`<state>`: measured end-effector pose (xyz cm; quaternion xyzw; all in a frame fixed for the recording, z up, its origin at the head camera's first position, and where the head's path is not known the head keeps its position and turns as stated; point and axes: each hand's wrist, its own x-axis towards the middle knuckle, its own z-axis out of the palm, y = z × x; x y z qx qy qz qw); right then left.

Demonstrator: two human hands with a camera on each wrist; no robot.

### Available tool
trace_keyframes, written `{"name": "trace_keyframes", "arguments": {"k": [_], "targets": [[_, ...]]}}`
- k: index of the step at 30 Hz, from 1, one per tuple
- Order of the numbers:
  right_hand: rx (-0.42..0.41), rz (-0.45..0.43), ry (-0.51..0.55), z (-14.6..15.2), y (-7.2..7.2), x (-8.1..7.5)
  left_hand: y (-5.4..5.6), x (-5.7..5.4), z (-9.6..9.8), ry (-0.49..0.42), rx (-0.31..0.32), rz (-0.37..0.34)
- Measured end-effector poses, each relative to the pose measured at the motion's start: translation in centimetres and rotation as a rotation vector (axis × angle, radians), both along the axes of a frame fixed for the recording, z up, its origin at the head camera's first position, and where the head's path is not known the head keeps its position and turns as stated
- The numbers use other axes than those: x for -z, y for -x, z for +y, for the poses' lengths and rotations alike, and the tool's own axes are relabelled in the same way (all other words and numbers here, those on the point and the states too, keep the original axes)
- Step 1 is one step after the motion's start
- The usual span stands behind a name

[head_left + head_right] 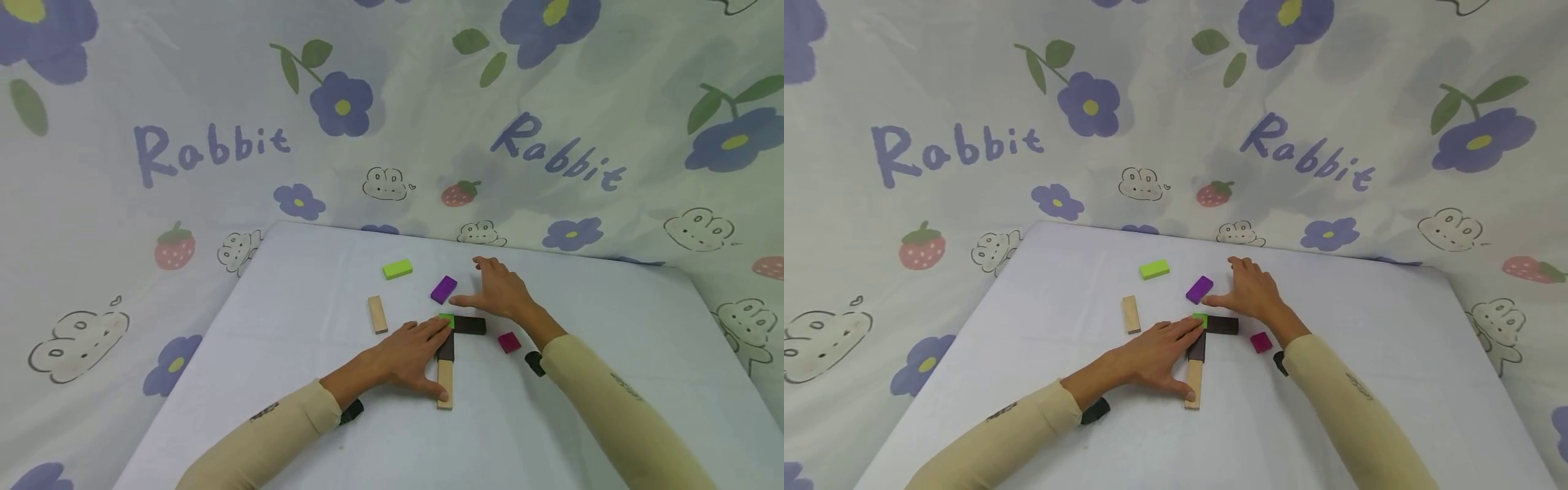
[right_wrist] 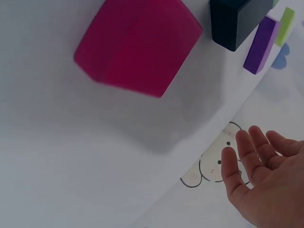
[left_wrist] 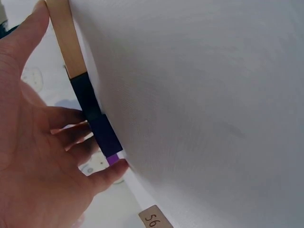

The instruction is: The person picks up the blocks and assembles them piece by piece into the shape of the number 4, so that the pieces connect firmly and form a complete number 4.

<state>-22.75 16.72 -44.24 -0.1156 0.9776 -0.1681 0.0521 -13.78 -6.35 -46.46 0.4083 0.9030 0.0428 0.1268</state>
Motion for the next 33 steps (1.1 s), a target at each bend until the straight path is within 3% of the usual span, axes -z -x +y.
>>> {"name": "trace_keyframes", "arguments": {"k": [33], "targets": [[-0.007, -0.075, -0.077, -3.7, 1.3, 2.4, -0.1, -0.3, 0.0, 0.012, 0.001, 0.008]]}}
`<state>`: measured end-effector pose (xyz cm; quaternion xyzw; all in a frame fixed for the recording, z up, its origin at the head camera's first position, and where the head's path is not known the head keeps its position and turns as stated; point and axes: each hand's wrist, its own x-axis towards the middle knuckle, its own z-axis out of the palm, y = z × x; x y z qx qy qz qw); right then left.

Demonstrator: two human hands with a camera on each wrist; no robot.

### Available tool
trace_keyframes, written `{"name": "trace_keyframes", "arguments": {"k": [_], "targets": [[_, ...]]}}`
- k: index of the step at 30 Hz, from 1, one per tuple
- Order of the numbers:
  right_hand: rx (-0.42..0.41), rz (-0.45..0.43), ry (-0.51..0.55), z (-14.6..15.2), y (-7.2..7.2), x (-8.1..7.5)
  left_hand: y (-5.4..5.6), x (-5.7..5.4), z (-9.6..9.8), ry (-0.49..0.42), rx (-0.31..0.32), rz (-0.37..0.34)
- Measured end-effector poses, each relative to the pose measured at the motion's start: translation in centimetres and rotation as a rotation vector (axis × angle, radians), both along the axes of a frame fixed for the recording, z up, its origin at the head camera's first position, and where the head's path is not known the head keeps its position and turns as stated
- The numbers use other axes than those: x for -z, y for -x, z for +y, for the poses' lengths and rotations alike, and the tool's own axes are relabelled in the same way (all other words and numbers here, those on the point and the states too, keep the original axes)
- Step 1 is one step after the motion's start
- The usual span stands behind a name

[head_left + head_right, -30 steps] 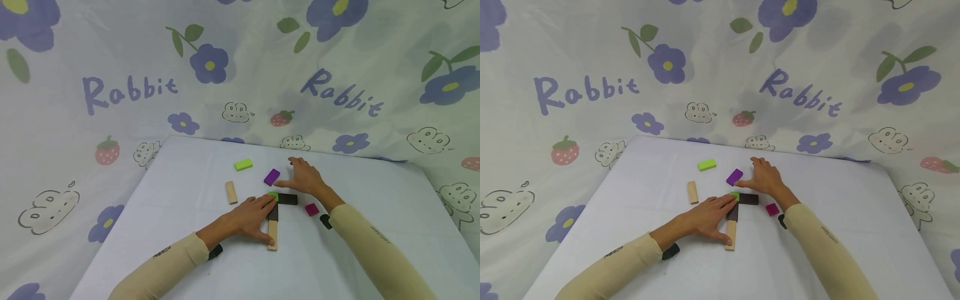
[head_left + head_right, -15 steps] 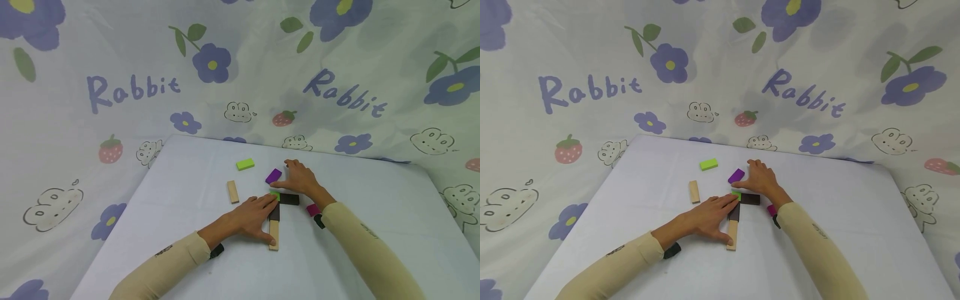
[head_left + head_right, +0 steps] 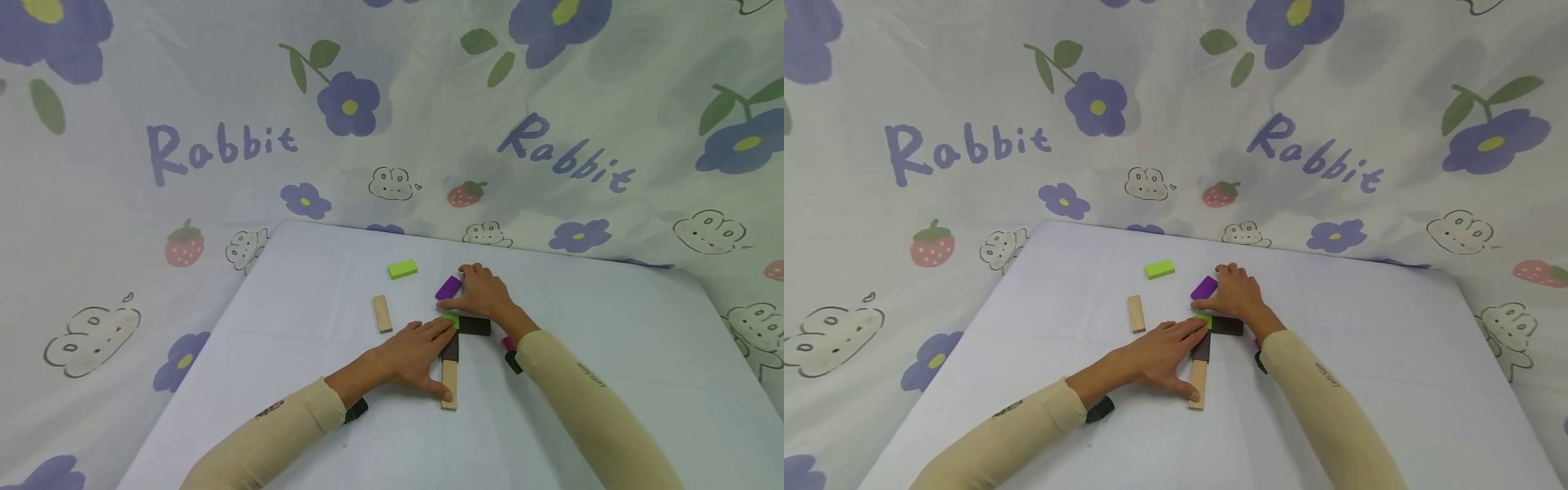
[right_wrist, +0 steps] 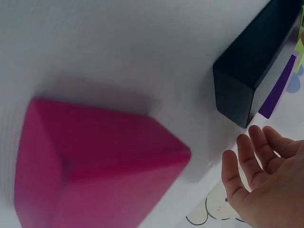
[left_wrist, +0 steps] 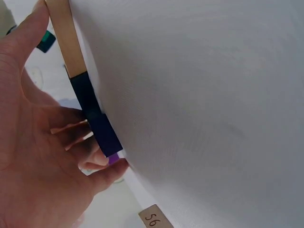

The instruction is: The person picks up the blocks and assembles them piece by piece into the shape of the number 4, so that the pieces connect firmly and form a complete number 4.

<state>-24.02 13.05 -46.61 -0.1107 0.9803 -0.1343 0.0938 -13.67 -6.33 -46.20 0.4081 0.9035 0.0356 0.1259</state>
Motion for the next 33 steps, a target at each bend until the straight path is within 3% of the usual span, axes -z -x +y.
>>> {"name": "trace_keyframes", "arguments": {"k": [11, 33], "targets": [[-0.040, 0.034, -0.012, -0.19, 0.16, 0.12, -0.14, -0.06, -0.04, -0.013, 0.010, 0.012], [-0.038, 0.030, 0.027, -0.23, 0.33, 0.21, -0.21, 0.11, -0.12, -0.012, 0.004, 0.016]]}}
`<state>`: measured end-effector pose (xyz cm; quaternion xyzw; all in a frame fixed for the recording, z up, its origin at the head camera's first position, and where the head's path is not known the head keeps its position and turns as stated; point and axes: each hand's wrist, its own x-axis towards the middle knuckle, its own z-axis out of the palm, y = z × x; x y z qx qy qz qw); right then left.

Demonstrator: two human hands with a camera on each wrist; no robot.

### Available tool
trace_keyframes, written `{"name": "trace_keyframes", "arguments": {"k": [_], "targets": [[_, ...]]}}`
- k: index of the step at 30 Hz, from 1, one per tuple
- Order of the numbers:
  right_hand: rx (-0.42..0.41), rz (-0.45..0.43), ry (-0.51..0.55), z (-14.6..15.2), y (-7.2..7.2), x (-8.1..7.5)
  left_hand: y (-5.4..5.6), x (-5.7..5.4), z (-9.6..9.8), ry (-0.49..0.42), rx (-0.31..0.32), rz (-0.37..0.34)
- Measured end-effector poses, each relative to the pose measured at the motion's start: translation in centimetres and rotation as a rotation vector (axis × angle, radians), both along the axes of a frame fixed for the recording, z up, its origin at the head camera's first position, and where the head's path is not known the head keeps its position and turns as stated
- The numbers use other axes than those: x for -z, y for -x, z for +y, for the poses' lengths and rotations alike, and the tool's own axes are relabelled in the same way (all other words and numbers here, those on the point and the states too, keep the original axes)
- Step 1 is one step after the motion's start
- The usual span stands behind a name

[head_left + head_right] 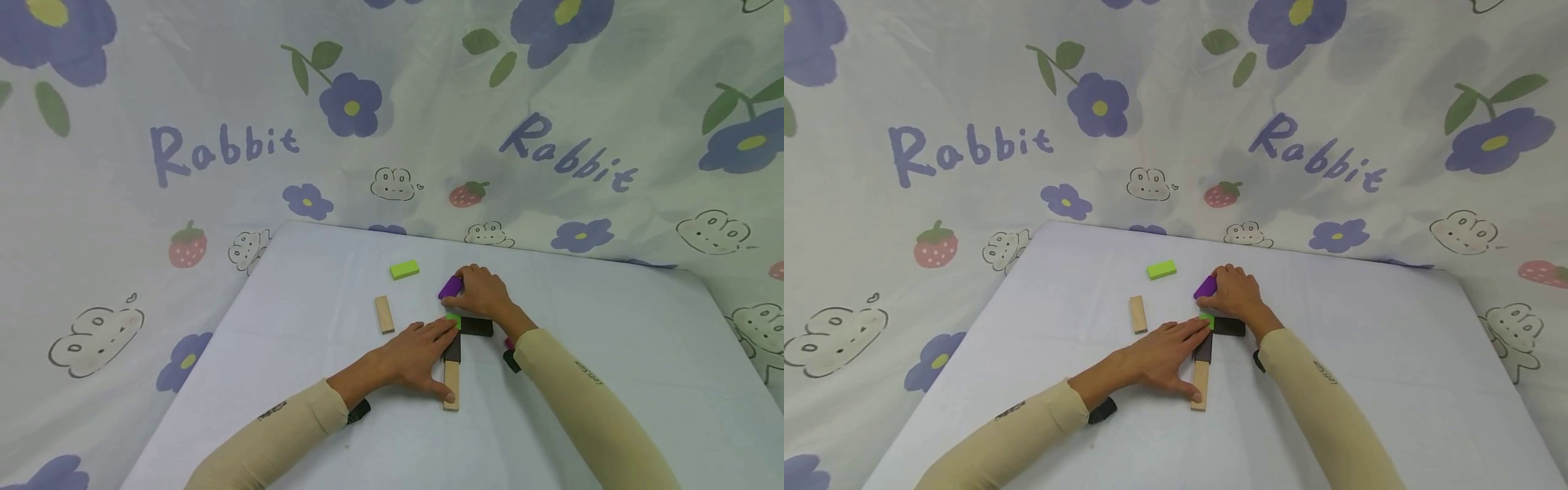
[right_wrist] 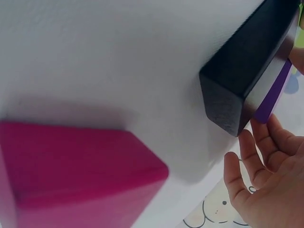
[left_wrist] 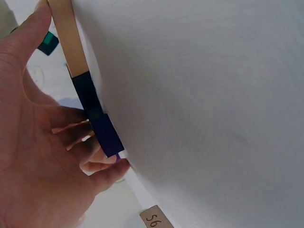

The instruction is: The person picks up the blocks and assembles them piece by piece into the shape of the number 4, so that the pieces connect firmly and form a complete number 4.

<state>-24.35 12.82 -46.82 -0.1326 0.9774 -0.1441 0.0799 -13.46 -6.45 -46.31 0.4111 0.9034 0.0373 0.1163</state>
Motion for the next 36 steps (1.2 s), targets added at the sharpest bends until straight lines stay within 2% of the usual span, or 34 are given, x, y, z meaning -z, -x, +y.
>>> {"name": "trace_keyframes", "arguments": {"k": [23, 36], "targets": [[0.008, -0.025, -0.020, -0.12, 0.10, -0.54, 0.07, -0.09, -0.06, -0.007, 0.004, 0.003], [-0.029, -0.031, -0.077, -0.22, 0.32, -0.96, 0.01, -0.07, -0.08, -0.006, 0.009, 0.007]]}}
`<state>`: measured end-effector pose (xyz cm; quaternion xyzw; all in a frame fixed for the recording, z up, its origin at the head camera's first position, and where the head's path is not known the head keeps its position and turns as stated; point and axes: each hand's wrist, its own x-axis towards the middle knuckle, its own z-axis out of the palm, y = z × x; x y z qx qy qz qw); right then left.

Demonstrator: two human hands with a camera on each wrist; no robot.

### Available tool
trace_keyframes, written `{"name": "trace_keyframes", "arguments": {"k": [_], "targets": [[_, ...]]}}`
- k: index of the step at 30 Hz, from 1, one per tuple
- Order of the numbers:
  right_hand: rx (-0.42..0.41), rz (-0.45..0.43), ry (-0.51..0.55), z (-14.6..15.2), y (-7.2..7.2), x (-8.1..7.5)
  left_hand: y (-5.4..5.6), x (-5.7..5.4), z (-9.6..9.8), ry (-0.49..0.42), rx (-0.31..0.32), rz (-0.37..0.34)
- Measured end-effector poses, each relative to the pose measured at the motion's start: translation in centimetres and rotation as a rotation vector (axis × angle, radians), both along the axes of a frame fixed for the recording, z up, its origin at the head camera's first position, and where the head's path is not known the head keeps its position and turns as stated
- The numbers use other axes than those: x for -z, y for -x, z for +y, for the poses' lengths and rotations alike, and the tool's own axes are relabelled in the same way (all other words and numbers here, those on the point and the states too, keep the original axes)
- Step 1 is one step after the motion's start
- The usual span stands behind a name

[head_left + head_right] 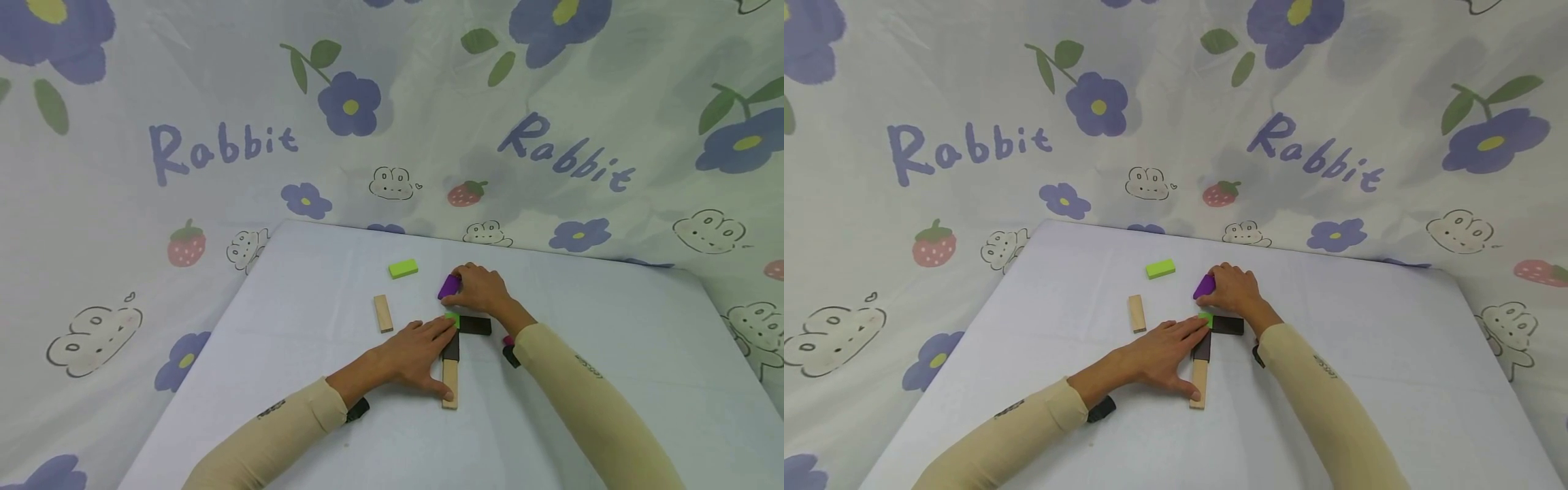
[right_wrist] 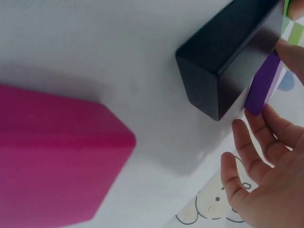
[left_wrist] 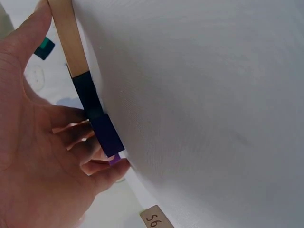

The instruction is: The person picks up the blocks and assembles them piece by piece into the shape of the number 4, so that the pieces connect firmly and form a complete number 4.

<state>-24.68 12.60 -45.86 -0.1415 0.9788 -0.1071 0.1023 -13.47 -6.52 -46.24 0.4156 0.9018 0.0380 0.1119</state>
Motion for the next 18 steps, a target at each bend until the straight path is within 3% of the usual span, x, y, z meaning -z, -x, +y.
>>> {"name": "trace_keyframes", "arguments": {"k": [18], "targets": [[-0.098, -0.007, -0.015, 1.4, -0.1, -0.6, 0.0, -0.1, 0.1, 0.014, -0.012, -0.011]]}}
